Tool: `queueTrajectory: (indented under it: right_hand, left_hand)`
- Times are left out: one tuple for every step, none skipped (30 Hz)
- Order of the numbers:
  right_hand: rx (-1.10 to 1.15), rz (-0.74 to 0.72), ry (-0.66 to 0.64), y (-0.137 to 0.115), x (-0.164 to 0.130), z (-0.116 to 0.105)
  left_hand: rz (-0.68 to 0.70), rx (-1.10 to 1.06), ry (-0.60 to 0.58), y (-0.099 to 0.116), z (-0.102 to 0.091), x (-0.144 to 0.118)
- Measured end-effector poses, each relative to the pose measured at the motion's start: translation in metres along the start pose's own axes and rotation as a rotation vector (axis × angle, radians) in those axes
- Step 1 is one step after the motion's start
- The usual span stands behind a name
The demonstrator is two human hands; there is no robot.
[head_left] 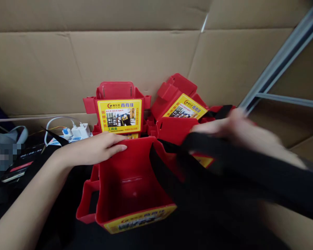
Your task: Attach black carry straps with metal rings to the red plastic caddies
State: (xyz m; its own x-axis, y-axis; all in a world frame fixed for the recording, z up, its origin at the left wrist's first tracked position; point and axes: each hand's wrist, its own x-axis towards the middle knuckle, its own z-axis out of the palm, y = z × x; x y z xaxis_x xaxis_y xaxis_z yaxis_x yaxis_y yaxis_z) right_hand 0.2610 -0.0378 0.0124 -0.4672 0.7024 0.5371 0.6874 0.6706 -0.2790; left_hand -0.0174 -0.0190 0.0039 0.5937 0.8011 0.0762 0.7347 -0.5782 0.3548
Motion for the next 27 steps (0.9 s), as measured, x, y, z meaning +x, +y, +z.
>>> queueTrajectory:
  right_hand:
    - [0.043, -0.018, -0.079, 0.001, 0.006, -0.002]
    - [0.077, -0.032, -0.148, 0.001, 0.012, -0.003]
    - [0.075, -0.031, -0.161, 0.002, 0.018, -0.002]
    - [0.051, -0.020, -0.151, 0.003, 0.023, 0.000]
    - [0.006, -0.002, -0.128, 0.005, 0.026, 0.002]
    - [-0.028, 0.002, -0.148, 0.007, 0.028, 0.005]
    - [-0.045, -0.007, -0.205, 0.008, 0.029, 0.008]
    - [-0.051, -0.028, -0.273, 0.010, 0.029, 0.011]
    - [-0.056, -0.051, -0.329, 0.011, 0.029, 0.013]
    - [-0.066, -0.067, -0.361, 0.013, 0.029, 0.015]
    - [-0.083, -0.075, -0.367, 0.015, 0.029, 0.017]
    - [-0.118, -0.069, -0.350, 0.018, 0.030, 0.017]
    - [-0.176, -0.028, -0.306, 0.022, 0.032, 0.016]
    - [-0.248, 0.043, -0.235, 0.027, 0.033, 0.013]
    - [-0.326, 0.136, -0.143, 0.034, 0.035, 0.007]
    - [-0.402, 0.248, -0.035, 0.043, 0.035, 0.000]
    - [-0.470, 0.365, 0.078, 0.051, 0.035, -0.010]
    - [-0.519, 0.459, 0.170, 0.059, 0.033, -0.020]
    - [-0.544, 0.520, 0.223, 0.066, 0.031, -0.030]
    - [-0.544, 0.517, 0.233, 0.071, 0.028, -0.039]
    - [-0.515, 0.484, 0.224, 0.073, 0.026, -0.046]
    - [-0.455, 0.416, 0.172, 0.073, 0.023, -0.049]
    - [-0.378, 0.320, 0.093, 0.069, 0.021, -0.047]
    - [-0.302, 0.219, 0.008, 0.064, 0.021, -0.042]
    - [-0.237, 0.125, -0.083, 0.057, 0.021, -0.033]
    - [-0.209, 0.035, -0.150, 0.049, 0.022, -0.021]
    - [-0.218, -0.034, -0.188, 0.041, 0.024, -0.007]
  left_hand:
    - [0.014, -0.008, -0.004, -0.001, 0.000, 0.000]
    - [0.026, -0.015, -0.011, -0.001, 0.000, 0.001]
    - [0.033, -0.021, -0.017, -0.002, 0.000, 0.001]
    - [0.035, -0.023, -0.020, -0.002, 0.000, 0.001]
    - [0.034, -0.021, -0.019, -0.002, 0.000, 0.001]
    - [0.031, -0.015, -0.020, -0.002, 0.000, 0.001]
    - [0.028, -0.007, -0.018, -0.002, 0.000, 0.001]
    - [0.025, 0.003, -0.017, -0.002, 0.000, 0.001]
    - [0.020, 0.014, -0.014, -0.002, 0.000, 0.000]
    - [0.014, 0.027, -0.011, -0.002, 0.000, 0.000]
    - [0.008, 0.039, -0.003, -0.002, 0.000, -0.001]
    - [0.004, 0.050, 0.003, -0.002, 0.000, -0.001]
    - [0.004, 0.060, 0.008, -0.002, 0.000, -0.001]
    - [0.005, 0.068, 0.009, -0.002, 0.001, -0.001]
    - [0.006, 0.073, 0.008, -0.003, 0.001, -0.001]
    - [0.010, 0.076, 0.005, -0.003, 0.000, -0.001]
    - [0.014, 0.076, 0.002, -0.003, 0.000, -0.001]
    - [0.018, 0.073, 0.000, -0.003, 0.000, -0.001]
    - [0.023, 0.069, 0.001, -0.003, 0.000, 0.000]
    - [0.028, 0.065, -0.001, -0.003, 0.000, 0.000]
    - [0.029, 0.060, -0.004, -0.003, 0.000, 0.000]
    - [0.026, 0.055, -0.009, -0.004, 0.000, 0.000]
    - [0.019, 0.052, -0.014, -0.004, 0.000, 0.000]
    - [0.012, 0.052, -0.015, -0.005, 0.001, 0.000]
    - [0.006, 0.055, -0.016, -0.005, 0.001, 0.000]
    - [0.003, 0.060, -0.014, -0.005, 0.002, 0.000]
    - [0.002, 0.070, -0.006, -0.006, 0.002, -0.001]
